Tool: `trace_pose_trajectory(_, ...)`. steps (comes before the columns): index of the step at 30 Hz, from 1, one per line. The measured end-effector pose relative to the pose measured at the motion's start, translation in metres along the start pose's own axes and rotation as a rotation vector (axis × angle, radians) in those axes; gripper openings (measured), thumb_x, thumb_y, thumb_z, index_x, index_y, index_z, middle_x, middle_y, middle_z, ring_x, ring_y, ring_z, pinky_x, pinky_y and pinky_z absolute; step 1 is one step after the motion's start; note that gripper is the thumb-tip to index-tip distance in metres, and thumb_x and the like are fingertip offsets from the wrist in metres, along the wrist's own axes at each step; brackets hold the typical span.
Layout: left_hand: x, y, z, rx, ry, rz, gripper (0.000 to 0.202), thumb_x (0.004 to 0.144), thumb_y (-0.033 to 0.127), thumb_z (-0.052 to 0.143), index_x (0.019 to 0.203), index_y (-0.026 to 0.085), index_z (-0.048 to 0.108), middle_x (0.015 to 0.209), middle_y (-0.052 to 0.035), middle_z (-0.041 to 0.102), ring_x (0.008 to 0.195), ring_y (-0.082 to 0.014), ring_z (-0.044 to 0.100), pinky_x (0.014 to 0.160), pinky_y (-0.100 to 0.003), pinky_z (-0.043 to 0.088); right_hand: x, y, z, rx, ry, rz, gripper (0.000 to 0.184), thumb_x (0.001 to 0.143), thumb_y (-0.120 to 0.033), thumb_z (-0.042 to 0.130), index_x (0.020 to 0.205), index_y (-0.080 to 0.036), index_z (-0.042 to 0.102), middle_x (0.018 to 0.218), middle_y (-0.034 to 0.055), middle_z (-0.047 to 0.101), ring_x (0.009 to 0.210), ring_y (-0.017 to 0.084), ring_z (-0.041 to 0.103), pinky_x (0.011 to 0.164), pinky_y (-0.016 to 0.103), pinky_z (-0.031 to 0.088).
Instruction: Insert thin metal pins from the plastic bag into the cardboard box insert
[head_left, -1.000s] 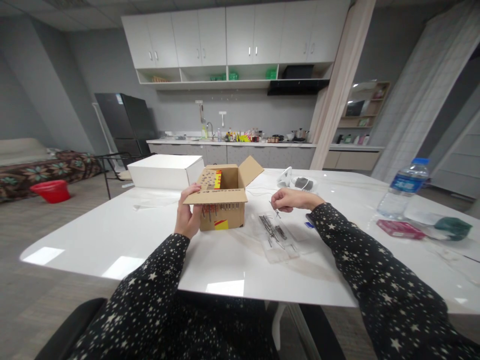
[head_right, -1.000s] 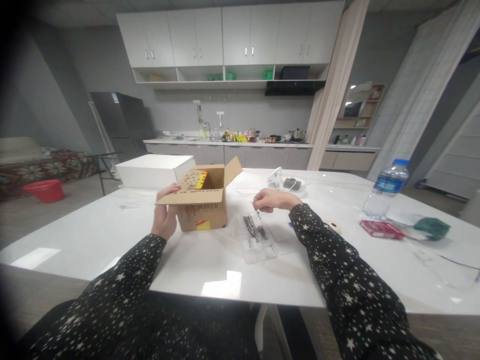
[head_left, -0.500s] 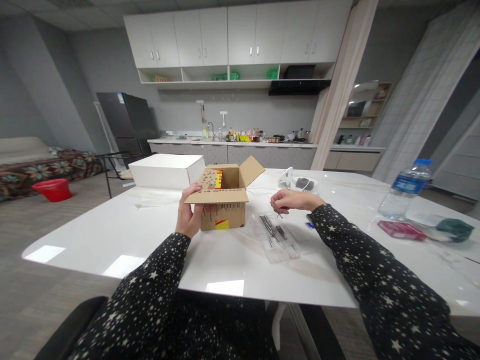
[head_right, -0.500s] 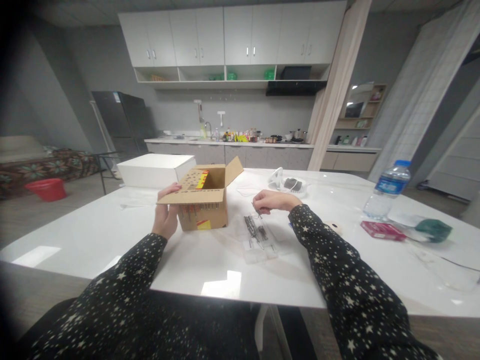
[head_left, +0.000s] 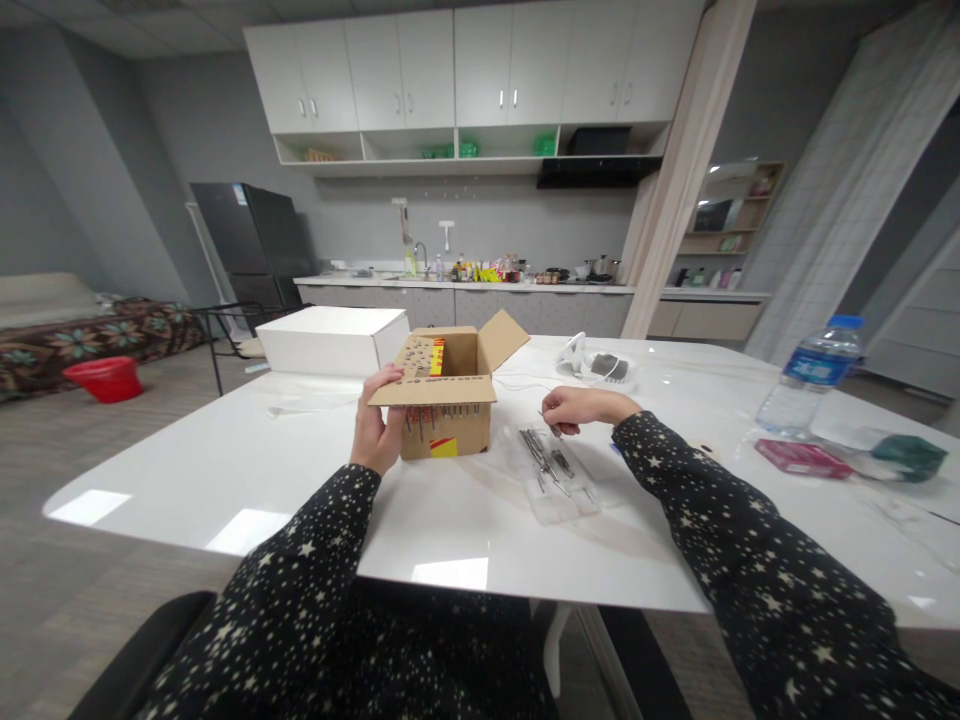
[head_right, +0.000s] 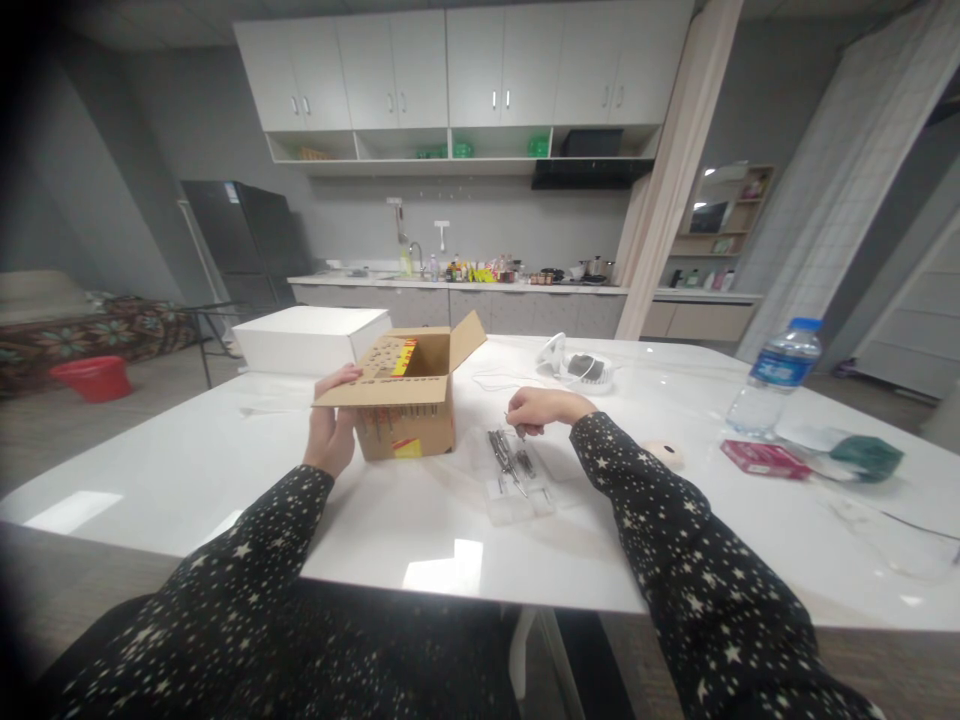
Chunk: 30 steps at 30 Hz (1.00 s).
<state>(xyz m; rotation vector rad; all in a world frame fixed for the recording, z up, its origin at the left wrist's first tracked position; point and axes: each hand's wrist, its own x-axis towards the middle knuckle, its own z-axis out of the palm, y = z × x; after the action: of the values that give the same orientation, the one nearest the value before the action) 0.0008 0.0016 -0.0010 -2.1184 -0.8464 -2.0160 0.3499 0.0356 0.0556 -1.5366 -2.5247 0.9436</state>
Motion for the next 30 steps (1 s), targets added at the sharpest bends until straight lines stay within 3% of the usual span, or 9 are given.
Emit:
trace_pose_trajectory(6,0.0,0.002,0.0,0.005,-0.012,0.004,0.032,0.098,0.044,0.046,0.121,0.024,0.053,0.128,-0.0098,0.059,0.132,-0.026,0.05,0.116,-0.055,0.037,0.001,0.0,-0.001,-0.041,0.04,0.036,0.009,0.071,-0.024,0.057,0.076,-0.017,0.058,0.062,0.0014,0.062,0.052,0.012,0.052,0.051,0.025,0.038)
trace_pose_trajectory(9,0.0,0.003,0.0,0.012,-0.012,-0.008,0.032,0.098,0.044,0.046,0.121,0.024,0.053,0.128,-0.0097,0.059,0.132,-0.0259,0.05,0.116,-0.055,0.037,0.0,-0.001,0.0,-0.023,0.024,0.083,0.019,0.068,-0.023,0.062,0.086,-0.017,0.06,0.066,0.0016,0.066,0.053,0.012,0.054,0.05,0.025,0.039)
trace_pose_trajectory(17,0.001,0.003,0.001,0.008,-0.011,-0.012,0.032,0.097,0.045,0.046,0.121,0.024,0.053,0.127,-0.0098,0.059,0.131,-0.0258,0.051,0.116,-0.054,0.036,-0.002,-0.005,-0.003,-0.124,-0.059,0.095,0.025,0.073,-0.04,0.066,0.08,-0.016,0.065,0.073,0.0053,0.07,0.059,0.014,0.059,0.055,0.025,0.044)
trace_pose_trajectory(24,0.0,0.002,0.003,0.002,-0.008,-0.009,0.031,0.098,0.043,0.047,0.121,0.024,0.053,0.128,-0.0098,0.059,0.132,-0.026,0.05,0.117,-0.055,0.036,-0.006,-0.021,-0.001,-0.307,-0.155,0.082,0.044,0.06,-0.049,0.079,0.094,-0.022,0.07,0.075,0.0004,0.065,0.063,0.015,0.053,0.056,0.026,0.038)
trace_pose_trajectory(30,0.001,0.001,0.003,0.011,-0.012,-0.016,0.034,0.097,0.046,0.045,0.122,0.024,0.052,0.129,-0.0099,0.059,0.133,-0.0266,0.049,0.116,-0.055,0.036,-0.005,-0.026,0.004,-0.407,-0.17,0.025,0.031,0.058,-0.041,0.08,0.082,-0.021,0.073,0.071,-0.0015,0.063,0.063,0.014,0.052,0.058,0.026,0.035)
